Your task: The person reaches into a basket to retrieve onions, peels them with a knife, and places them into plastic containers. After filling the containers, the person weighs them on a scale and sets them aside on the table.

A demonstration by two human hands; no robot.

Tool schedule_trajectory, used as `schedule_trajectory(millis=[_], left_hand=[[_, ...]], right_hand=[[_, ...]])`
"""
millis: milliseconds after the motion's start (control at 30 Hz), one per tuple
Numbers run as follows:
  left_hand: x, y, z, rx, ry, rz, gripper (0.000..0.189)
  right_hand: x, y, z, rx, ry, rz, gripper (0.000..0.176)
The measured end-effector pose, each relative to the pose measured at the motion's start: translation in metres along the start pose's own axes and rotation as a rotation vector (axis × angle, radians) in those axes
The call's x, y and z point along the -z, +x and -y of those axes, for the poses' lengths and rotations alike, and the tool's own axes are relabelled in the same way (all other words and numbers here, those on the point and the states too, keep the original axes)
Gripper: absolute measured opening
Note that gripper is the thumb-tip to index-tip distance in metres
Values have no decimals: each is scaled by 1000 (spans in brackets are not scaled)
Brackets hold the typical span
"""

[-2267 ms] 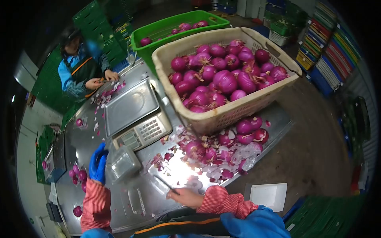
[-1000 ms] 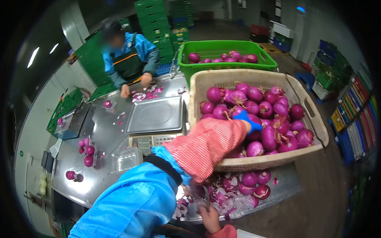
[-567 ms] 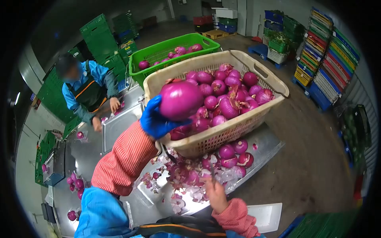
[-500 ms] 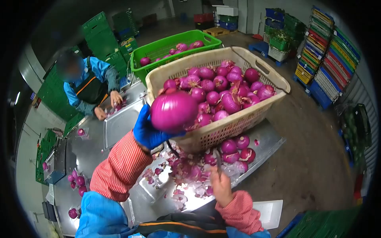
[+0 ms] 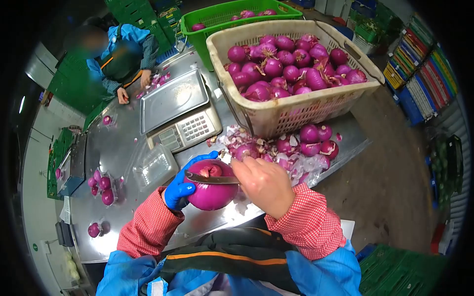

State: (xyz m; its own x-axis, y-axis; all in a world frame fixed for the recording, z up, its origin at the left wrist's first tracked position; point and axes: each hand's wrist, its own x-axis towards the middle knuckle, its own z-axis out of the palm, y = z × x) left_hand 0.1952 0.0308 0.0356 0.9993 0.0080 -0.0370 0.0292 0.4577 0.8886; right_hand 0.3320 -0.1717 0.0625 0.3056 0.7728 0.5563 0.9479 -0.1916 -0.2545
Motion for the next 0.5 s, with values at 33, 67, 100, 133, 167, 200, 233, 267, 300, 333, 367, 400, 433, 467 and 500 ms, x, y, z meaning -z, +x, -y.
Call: schedule_trajectory(millis=[33, 67, 100, 133, 167, 200, 233, 267, 300, 333, 367, 400, 433, 467, 500], left_hand=[[-1, -5, -2, 9, 29, 4, 88], [1, -9, 0, 9, 49, -4, 89], [3, -13, 2, 8, 68, -12, 89], [5, -16, 4, 5, 88, -20, 89], [7, -18, 7, -5, 86, -12, 89], [7, -20, 7, -4, 74, -18, 89], [5, -21, 5, -6, 61, -25, 89], [3, -20, 3, -9, 50, -33, 89], [2, -20, 2, -27, 58, -54, 89], [0, -19, 3, -41, 65, -75, 89], [-2, -17, 3, -58, 74, -92, 89], [-3, -13, 4, -103, 154, -142, 90], [-5, -11, 8, -148, 235, -193, 90], [-8, -10, 11, -187, 315, -244, 91], [-15, -7, 10, -270, 475, -252, 93]], right_hand=[[0, 1, 4, 10, 20, 28, 22], [-4, 0, 6, 8, 25, 29, 22], [-8, -2, 7, 7, 28, 29, 21], [-12, -5, 7, 7, 31, 28, 21], [-14, -8, 7, -19, 1, 30, 22], [-16, -13, 4, -30, -1, 26, 25], [-18, -19, -2, -38, -4, 21, 27], [-19, -25, -8, -45, -7, 16, 29], [-21, -31, -11, -73, 3, 24, 35], [-23, -37, -12, -110, 44, 47, 36], [-23, -42, -12, -145, 82, 67, 36], [-23, -45, -13, -178, 117, 82, 37], [-26, -47, -10, -263, 343, 63, 38], [-31, -48, 0, -350, 573, 44, 40], [-36, -48, 6, -438, 803, 22, 42]])
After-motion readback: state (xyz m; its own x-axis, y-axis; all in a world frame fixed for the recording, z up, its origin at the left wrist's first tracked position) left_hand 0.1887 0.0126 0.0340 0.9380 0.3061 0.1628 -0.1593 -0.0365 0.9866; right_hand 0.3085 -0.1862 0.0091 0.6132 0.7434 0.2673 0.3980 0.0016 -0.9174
